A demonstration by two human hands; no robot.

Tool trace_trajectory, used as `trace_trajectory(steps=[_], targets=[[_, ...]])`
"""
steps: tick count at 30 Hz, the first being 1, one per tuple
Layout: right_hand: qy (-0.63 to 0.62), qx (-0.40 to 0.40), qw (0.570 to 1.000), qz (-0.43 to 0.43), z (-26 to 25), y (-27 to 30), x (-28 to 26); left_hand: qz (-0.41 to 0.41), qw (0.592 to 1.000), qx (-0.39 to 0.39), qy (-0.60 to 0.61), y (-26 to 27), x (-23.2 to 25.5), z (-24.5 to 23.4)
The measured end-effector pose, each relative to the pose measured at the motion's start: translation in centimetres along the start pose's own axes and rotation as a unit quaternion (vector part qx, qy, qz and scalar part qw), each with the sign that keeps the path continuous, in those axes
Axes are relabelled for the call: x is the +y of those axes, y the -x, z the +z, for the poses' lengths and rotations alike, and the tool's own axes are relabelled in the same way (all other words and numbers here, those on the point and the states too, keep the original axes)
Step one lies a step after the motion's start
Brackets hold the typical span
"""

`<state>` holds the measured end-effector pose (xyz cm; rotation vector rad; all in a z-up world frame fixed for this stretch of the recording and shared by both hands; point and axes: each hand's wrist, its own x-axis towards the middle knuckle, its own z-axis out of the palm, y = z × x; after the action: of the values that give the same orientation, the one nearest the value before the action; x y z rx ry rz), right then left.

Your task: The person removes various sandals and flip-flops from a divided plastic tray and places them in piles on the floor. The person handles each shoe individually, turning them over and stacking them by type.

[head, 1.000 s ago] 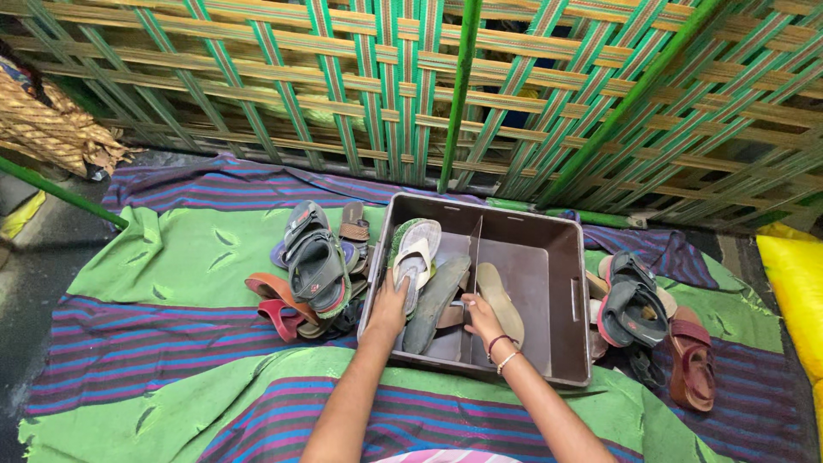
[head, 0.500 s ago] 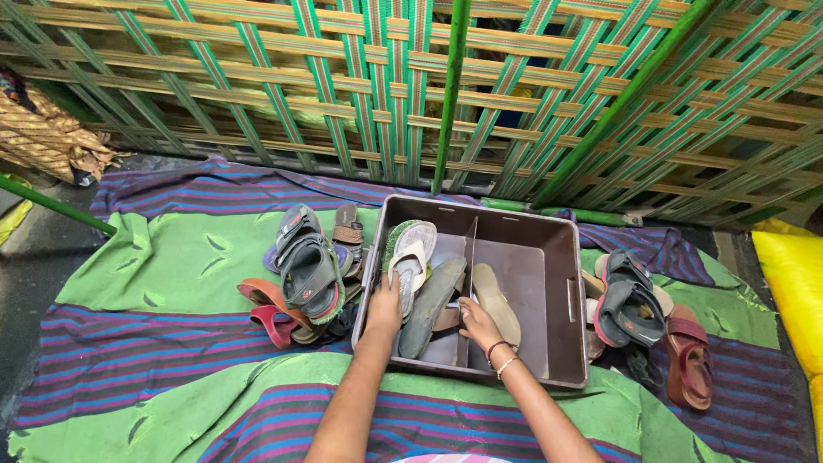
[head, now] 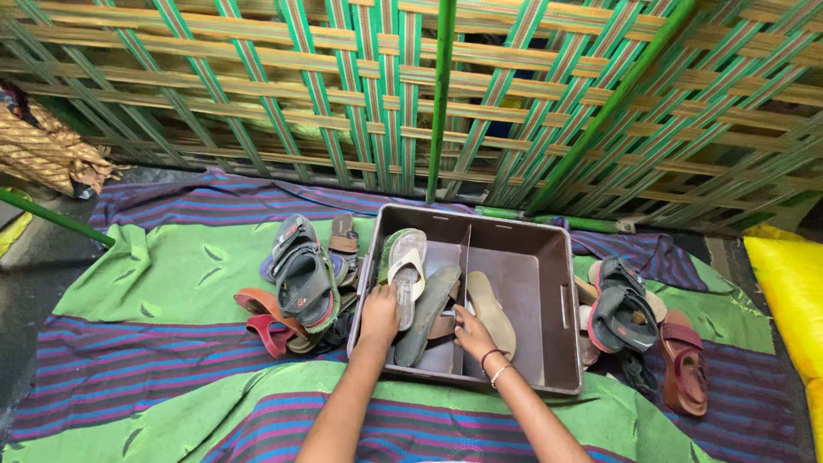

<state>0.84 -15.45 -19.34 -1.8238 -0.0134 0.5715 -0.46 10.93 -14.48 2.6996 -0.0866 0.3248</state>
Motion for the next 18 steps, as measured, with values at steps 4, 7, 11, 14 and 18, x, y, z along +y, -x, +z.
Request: trace_trajectory(steps=[4,7,11,14,18], targets=[[0.005,-0.007,1.0,0.007,-0.1,0.1,-0.1,0.041,0.993,0.11,-0.03,-0.2,1.7,-2.1],[0.063,0.004,0.996,-0.069,0.3,0.1,-0.2,0.055,0.991,0.115,-0.044,-0.1,2.2,-3.4],[0.038,0.0,0.999,-0.023,0.5,0.1,-0.1,0.066,0.991,0.113,-0.039,-0.1,2.3,-4.8],[-0.051,0.002,0.99,0.131,0.7,-0.1,-0.3,0.088,0.987,0.13,-0.037,-0.5,2.6,-6.0],[-0.163,-0.004,0.976,0.142,0.6,0.4,-0.9,0.11,0.984,0.136,-0.03,-1.0,4.2,-7.9]])
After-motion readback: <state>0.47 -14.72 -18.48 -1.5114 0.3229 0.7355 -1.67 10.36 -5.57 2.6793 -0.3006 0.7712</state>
